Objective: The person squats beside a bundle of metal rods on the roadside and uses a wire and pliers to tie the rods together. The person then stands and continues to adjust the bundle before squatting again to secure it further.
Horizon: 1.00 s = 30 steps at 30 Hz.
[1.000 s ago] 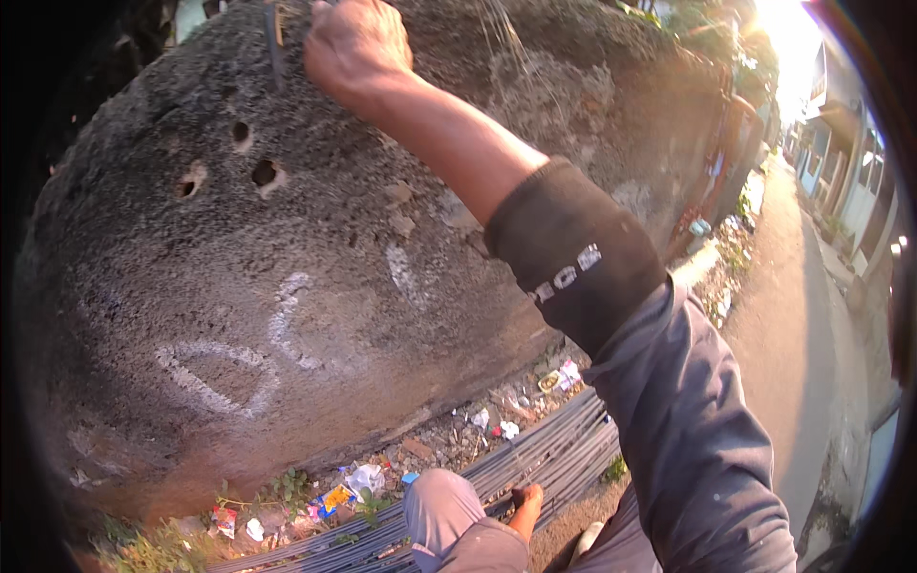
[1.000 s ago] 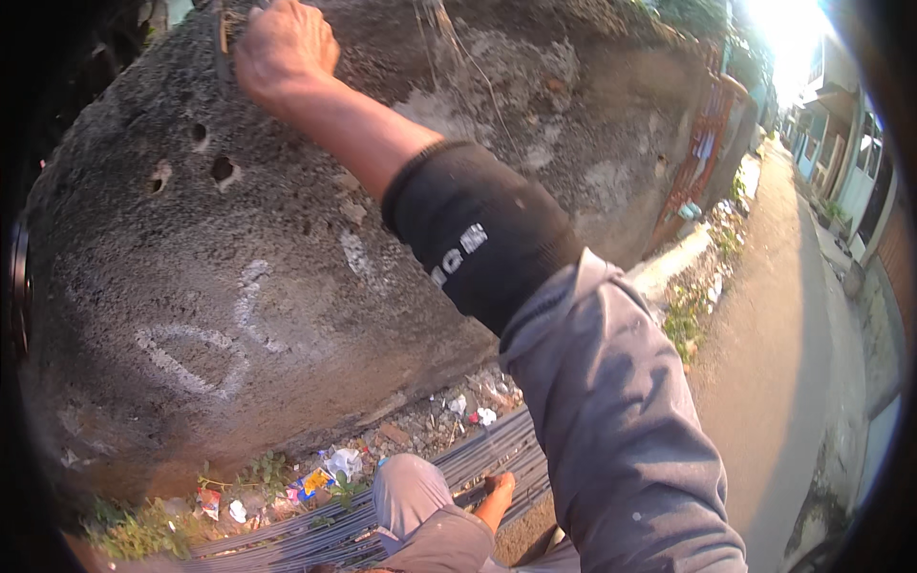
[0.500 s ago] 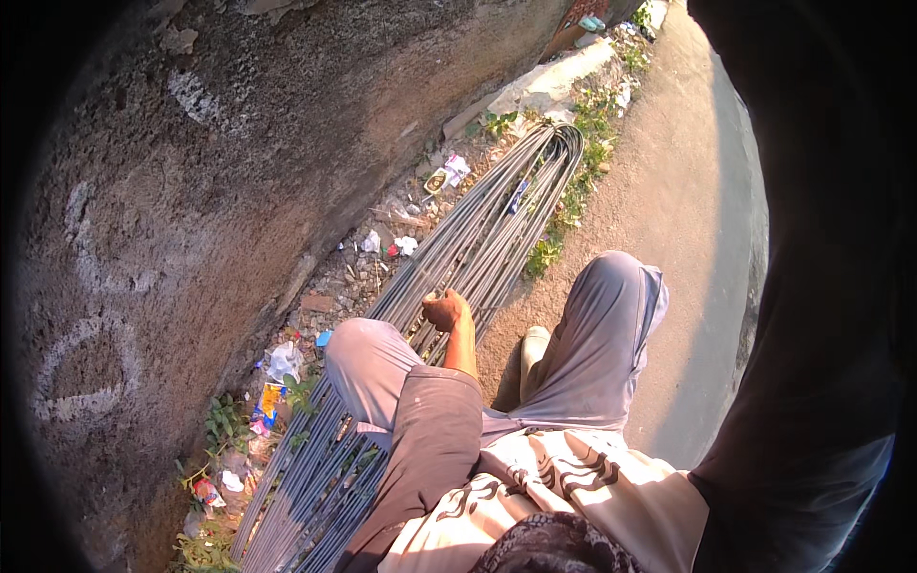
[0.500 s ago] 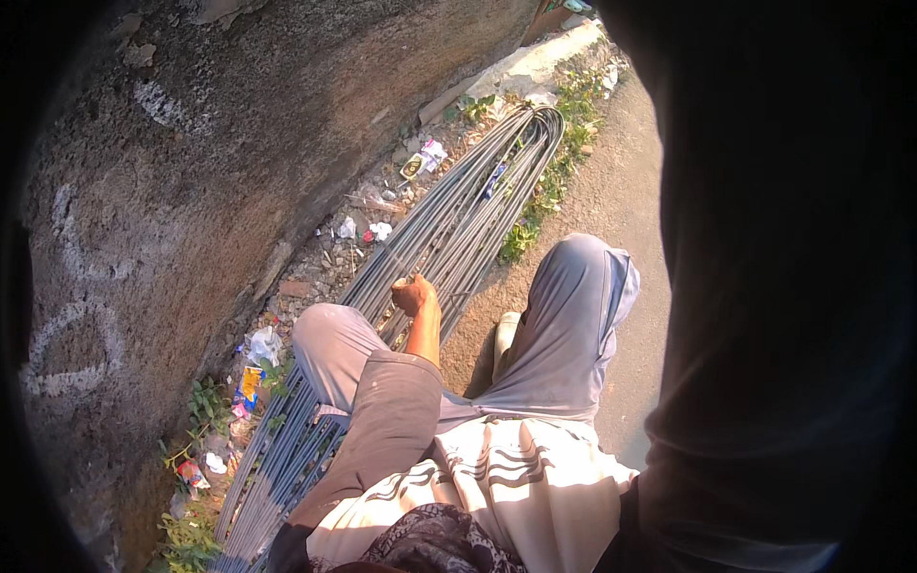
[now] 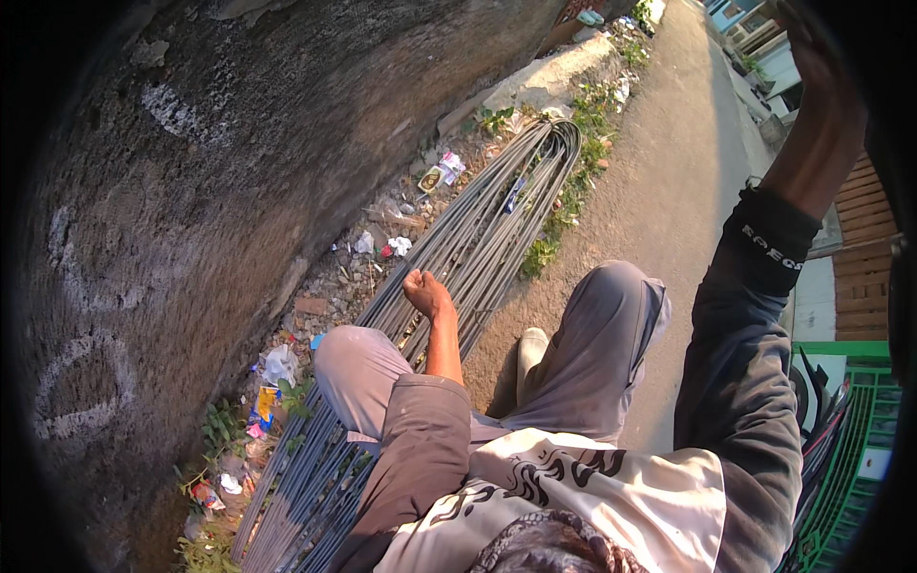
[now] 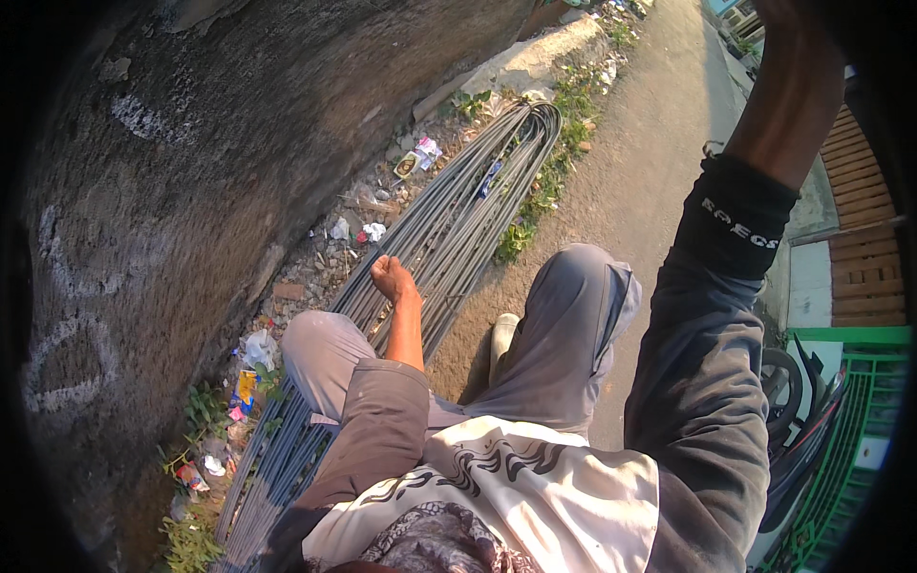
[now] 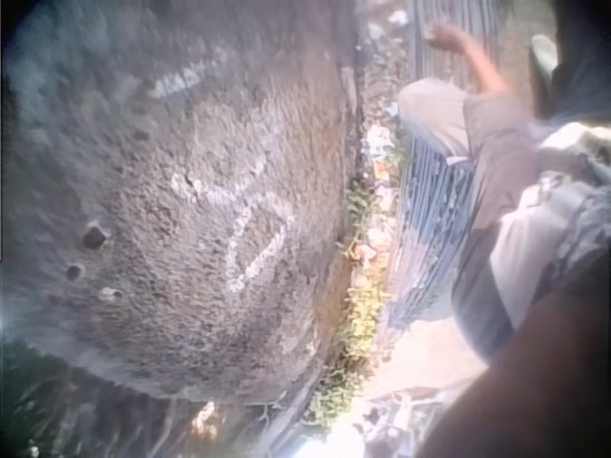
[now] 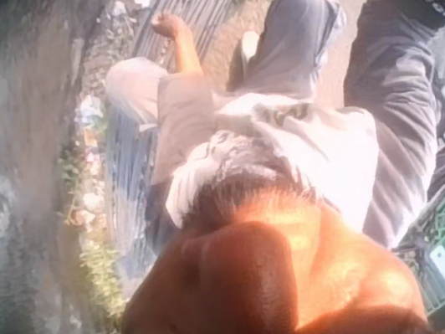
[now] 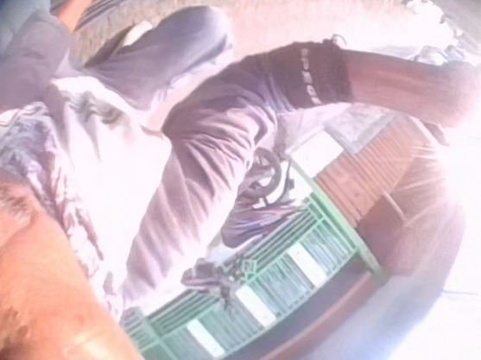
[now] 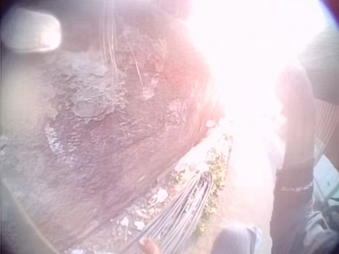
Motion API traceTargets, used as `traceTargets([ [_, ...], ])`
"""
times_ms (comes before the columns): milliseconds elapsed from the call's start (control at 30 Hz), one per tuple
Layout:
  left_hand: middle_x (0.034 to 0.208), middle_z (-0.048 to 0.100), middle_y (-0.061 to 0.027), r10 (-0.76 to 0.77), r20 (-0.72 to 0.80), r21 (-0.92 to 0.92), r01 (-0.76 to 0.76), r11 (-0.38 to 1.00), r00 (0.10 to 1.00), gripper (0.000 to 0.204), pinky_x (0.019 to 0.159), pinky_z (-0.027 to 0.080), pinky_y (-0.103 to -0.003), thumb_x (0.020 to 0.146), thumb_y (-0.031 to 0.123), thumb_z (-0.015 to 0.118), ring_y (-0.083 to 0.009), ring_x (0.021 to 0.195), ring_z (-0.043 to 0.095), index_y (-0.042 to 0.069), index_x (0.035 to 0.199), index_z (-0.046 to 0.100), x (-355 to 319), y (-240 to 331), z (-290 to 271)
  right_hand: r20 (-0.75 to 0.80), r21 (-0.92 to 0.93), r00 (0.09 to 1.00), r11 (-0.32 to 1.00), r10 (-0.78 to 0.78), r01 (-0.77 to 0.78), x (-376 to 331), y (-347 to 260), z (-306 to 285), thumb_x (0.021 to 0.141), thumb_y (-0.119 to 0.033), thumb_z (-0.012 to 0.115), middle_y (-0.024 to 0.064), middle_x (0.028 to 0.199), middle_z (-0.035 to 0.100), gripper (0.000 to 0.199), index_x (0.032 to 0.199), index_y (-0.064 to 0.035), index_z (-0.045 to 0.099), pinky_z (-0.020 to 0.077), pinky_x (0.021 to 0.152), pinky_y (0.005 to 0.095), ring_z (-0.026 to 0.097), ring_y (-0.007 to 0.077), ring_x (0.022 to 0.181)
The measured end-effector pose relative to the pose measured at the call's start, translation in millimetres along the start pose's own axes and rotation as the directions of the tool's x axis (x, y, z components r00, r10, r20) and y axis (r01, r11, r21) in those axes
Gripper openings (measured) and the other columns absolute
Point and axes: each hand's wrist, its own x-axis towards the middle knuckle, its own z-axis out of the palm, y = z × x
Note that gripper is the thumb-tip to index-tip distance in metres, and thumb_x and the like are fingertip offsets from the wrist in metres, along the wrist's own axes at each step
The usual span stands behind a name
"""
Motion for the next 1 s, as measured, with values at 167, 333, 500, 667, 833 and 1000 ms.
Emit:
traceTargets([
  [167,0.101,0.067,-0.0037,-0.127,0.547,-0.324,0.349,0.88,0.827,0.023,0.082,0.053,-0.029,0.099,0.025,0.064,-0.0125,0.089,0.064,0.006,0.113,0.061,-47.5,50.7,18.6,-0.174,-0.002,0.943,0.957,0.285,-0.29,-118.5,43.7,-75.0,0.107,-0.019,0.038,-0.0049,0.065,0.027,0.04,0.138,0.0042,0.049,0.0296,0.039,0.0216,0.028,0.0061,0.05],
  [333,0.121,0.063,-0.011,0.062,0.844,-0.335,0.432,0.838,0.533,0.056,0.092,0.053,-0.036,0.098,0.049,0.061,-0.022,0.105,0.063,0.002,0.128,0.054,-65.0,112.1,23.4,-0.127,0.358,0.586,0.589,0.8,-0.725,-216.3,165.3,-93.0,0.109,-0.025,0.038,-0.0098,0.058,0.025,0.035,0.13,-0.0006,0.051,0.0263,0.032,0.0196,0.027,0.0019,0.042],
  [500,0.128,0.059,-0.0147,0.124,0.851,-0.458,0.606,0.651,0.51,0.076,0.1,0.052,-0.041,0.094,0.063,0.055,-0.0282,0.116,0.06,0.001,0.136,0.046,-108.1,147.1,31.7,0.024,0.06,-0.028,-0.03,0.999,-0.998,-264.2,235.5,-51.8,0.109,-0.031,0.045,-0.0079,0.055,0.037,0.033,0.114,-0.0044,0.064,0.0256,0.035,0.0224,0.029,0.0033,0.043],
  [667,0.103,0.065,-0.0141,-0.168,0.703,-0.56,0.683,0.469,0.691,0.061,0.095,0.056,-0.048,0.096,0.066,0.047,-0.0337,0.105,0.066,0.006,0.104,0.047,-105.1,99.6,32.6,0.063,-0.319,-0.185,-0.156,0.981,-0.935,-303.2,284.0,-39.8,0.107,-0.044,0.046,-0.0014,0.065,0.052,0.046,0.119,-0.0039,0.065,0.0382,0.042,0.0248,0.047,0.0078,0.05],
  [833,0.091,0.065,-0.0145,-0.502,0.503,-0.533,0.709,0.462,0.704,0.06,0.088,0.057,-0.05,0.095,0.071,0.042,-0.0357,0.097,0.07,0.011,0.094,0.037,-95.5,87.8,28.5,0.075,-0.6,-0.25,-0.157,0.965,-0.784,-299.6,311.7,-22.2,0.096,-0.068,0.048,0.0039,0.078,0.055,0.068,0.117,-0.005,0.066,0.0545,0.06,0.0299,0.06,0.012,0.072],
  [1000,0.113,0.068,-0.0203,-0.512,0.412,-0.405,0.655,0.638,0.754,0.083,0.096,0.052,-0.049,0.088,0.081,0.042,-0.033,0.106,0.068,0.006,0.121,0.038,-93.2,90.2,30.1,0.238,-0.641,-0.268,-0.056,0.933,-0.766,-312.5,338.8,-5.8,0.094,-0.032,0.067,0.0011,0.074,0.054,0.042,0.124,-0.0052,0.055,0.0501,0.055,0.0317,0.057,0.0115,0.064],
])
